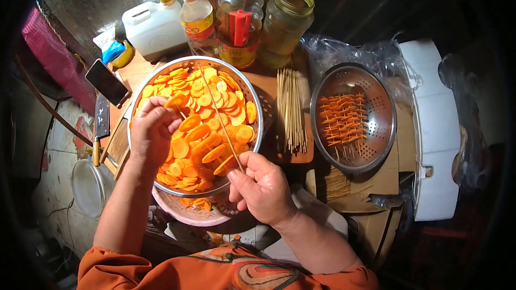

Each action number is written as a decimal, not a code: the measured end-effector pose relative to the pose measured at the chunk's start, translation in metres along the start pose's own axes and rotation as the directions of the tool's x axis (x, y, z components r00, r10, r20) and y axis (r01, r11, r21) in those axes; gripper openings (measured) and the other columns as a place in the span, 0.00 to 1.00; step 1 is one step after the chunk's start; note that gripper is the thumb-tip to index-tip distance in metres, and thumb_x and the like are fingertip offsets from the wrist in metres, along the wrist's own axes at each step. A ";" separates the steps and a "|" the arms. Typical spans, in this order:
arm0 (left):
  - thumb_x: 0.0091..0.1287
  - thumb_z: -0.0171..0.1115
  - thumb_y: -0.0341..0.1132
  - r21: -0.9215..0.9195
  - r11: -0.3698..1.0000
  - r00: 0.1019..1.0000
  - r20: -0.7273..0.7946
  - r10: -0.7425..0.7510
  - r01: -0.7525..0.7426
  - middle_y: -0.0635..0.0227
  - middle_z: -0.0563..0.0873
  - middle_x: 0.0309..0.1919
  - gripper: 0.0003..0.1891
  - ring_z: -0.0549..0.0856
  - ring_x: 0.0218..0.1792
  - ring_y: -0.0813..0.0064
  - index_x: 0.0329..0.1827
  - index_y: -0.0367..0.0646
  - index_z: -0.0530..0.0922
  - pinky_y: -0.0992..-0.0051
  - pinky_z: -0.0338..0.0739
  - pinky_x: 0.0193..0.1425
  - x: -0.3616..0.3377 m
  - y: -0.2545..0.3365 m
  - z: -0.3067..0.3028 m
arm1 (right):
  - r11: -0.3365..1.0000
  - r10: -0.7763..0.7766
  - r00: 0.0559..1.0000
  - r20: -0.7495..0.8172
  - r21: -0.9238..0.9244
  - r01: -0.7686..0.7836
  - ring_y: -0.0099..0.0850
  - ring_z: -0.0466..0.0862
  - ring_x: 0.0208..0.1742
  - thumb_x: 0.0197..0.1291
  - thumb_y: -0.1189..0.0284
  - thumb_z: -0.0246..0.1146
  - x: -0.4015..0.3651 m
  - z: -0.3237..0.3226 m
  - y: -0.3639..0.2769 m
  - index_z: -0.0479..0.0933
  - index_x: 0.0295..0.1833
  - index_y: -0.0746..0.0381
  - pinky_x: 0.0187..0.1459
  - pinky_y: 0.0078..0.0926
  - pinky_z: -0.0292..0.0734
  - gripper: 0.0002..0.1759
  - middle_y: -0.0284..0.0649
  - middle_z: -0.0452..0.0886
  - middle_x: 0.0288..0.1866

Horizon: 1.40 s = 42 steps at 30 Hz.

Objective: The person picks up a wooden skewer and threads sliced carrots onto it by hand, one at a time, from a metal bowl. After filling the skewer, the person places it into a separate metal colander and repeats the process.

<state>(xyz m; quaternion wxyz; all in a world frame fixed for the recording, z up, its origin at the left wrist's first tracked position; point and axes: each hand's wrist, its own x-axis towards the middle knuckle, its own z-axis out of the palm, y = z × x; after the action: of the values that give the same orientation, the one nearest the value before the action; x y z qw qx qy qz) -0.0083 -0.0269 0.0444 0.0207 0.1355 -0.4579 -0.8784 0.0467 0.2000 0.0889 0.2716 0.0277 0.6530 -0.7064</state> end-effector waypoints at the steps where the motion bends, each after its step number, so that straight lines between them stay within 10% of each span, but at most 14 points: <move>1: 0.60 0.58 0.29 0.051 0.998 1.000 -0.012 -0.023 0.023 0.69 0.82 0.31 0.05 0.84 0.33 0.78 0.39 0.44 0.73 0.78 0.81 0.38 -0.004 -0.003 0.006 | 1.000 0.006 1.000 -0.006 0.010 -0.006 0.14 0.71 0.19 0.65 0.72 0.54 0.000 0.000 -0.002 0.71 0.47 0.66 0.19 0.08 0.67 0.10 0.32 0.75 0.21; 27: 0.58 0.57 0.21 0.249 0.965 0.994 -0.047 0.101 -0.086 0.73 0.80 0.32 0.07 0.80 0.31 0.81 0.36 0.43 0.75 0.80 0.77 0.38 0.004 -0.027 0.010 | 0.990 0.008 0.991 -0.133 0.144 0.011 0.14 0.69 0.16 0.65 0.69 0.55 0.003 -0.010 -0.009 0.72 0.45 0.66 0.18 0.08 0.64 0.10 0.31 0.74 0.20; 31: 0.54 0.63 0.28 0.890 0.331 0.948 0.312 0.061 -0.314 0.62 0.82 0.31 0.10 0.84 0.32 0.67 0.39 0.43 0.81 0.70 0.79 0.37 -0.004 -0.054 0.010 | 0.985 -0.011 0.988 -0.157 0.167 0.037 0.14 0.69 0.16 0.65 0.70 0.55 0.001 -0.011 -0.011 0.72 0.44 0.65 0.18 0.08 0.64 0.09 0.31 0.75 0.20; 33: 0.54 0.63 0.34 0.902 -0.050 0.902 0.425 -0.076 -0.429 0.58 0.81 0.37 0.11 0.84 0.33 0.60 0.41 0.44 0.81 0.66 0.79 0.37 -0.012 -0.066 0.014 | 0.984 0.009 0.990 -0.142 0.179 0.017 0.13 0.69 0.16 0.65 0.70 0.55 0.000 -0.010 -0.011 0.72 0.44 0.65 0.18 0.08 0.64 0.08 0.31 0.75 0.21; 36: 0.55 0.61 0.36 0.875 -0.247 0.907 0.383 -0.173 -0.417 0.57 0.79 0.41 0.13 0.84 0.36 0.58 0.43 0.46 0.80 0.63 0.79 0.38 -0.020 -0.075 0.026 | 0.984 0.020 0.991 -0.133 0.178 0.004 0.13 0.69 0.16 0.65 0.70 0.55 0.000 -0.012 -0.012 0.72 0.43 0.64 0.18 0.09 0.64 0.08 0.31 0.75 0.20; 40: 0.53 0.62 0.33 0.888 -0.131 0.896 0.444 -0.003 -0.441 0.57 0.81 0.35 0.10 0.84 0.34 0.58 0.39 0.43 0.80 0.64 0.79 0.36 -0.012 -0.074 0.024 | 0.991 0.017 0.992 -0.125 0.136 0.001 0.13 0.69 0.16 0.65 0.70 0.55 -0.002 -0.015 -0.011 0.72 0.44 0.64 0.18 0.09 0.64 0.08 0.30 0.75 0.20; 42: 0.52 0.62 0.31 0.969 0.125 0.954 0.235 -0.187 -0.214 0.57 0.83 0.27 0.07 0.85 0.31 0.60 0.32 0.40 0.79 0.67 0.79 0.36 -0.005 -0.054 0.027 | 0.991 0.020 0.993 -0.118 0.131 -0.005 0.13 0.69 0.16 0.65 0.70 0.55 -0.003 -0.016 -0.011 0.72 0.44 0.65 0.18 0.09 0.64 0.09 0.30 0.75 0.20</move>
<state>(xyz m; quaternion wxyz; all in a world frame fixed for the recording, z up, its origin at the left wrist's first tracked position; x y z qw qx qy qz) -0.0055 0.0263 0.0168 -0.1356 -0.0243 -0.9217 -0.3625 0.0394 0.2163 0.0973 0.2341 0.0915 0.6205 -0.7429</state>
